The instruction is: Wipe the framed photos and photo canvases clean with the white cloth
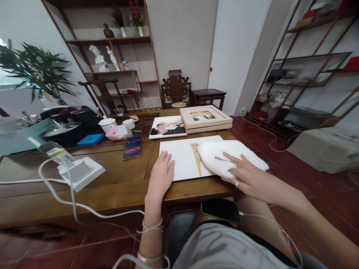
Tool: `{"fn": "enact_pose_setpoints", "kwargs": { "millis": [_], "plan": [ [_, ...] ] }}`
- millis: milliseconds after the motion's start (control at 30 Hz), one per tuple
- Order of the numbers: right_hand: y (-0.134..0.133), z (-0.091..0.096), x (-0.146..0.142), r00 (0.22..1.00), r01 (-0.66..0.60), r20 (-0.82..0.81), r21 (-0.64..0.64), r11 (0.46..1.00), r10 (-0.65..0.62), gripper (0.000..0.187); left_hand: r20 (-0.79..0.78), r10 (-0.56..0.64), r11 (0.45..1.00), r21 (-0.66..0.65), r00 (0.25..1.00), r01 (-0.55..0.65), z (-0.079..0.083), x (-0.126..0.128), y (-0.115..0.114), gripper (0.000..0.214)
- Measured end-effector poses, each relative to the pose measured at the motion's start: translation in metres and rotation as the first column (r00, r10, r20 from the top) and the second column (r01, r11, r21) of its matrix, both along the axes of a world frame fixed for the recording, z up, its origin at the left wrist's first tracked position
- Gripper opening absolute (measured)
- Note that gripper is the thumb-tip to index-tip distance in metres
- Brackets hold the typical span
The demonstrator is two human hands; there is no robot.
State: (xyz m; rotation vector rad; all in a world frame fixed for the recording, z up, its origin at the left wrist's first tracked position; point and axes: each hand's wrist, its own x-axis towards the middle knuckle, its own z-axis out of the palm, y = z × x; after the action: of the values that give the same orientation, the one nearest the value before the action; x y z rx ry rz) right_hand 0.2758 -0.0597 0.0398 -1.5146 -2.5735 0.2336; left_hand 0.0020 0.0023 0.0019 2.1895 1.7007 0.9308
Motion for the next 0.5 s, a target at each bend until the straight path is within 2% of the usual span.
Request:
{"fn": "enact_pose_setpoints", "kwargs": {
  "millis": [267,500],
  "plan": [
    [0.046,-0.002,0.005,0.999,-0.023,0.050,0.002,1.000,0.022,0.035,-0.010,-0.006,1.000,0.000,1.000,0.006,0.000,0.000,0.000,0.042],
    [0.093,-0.005,0.001,0.999,0.019,0.049,-0.012,1.000,-0.019,0.042,-0.006,0.004,1.000,-0.015,1.000,-0.004,0.002,0.001,-0.001,0.042]
  ]
}}
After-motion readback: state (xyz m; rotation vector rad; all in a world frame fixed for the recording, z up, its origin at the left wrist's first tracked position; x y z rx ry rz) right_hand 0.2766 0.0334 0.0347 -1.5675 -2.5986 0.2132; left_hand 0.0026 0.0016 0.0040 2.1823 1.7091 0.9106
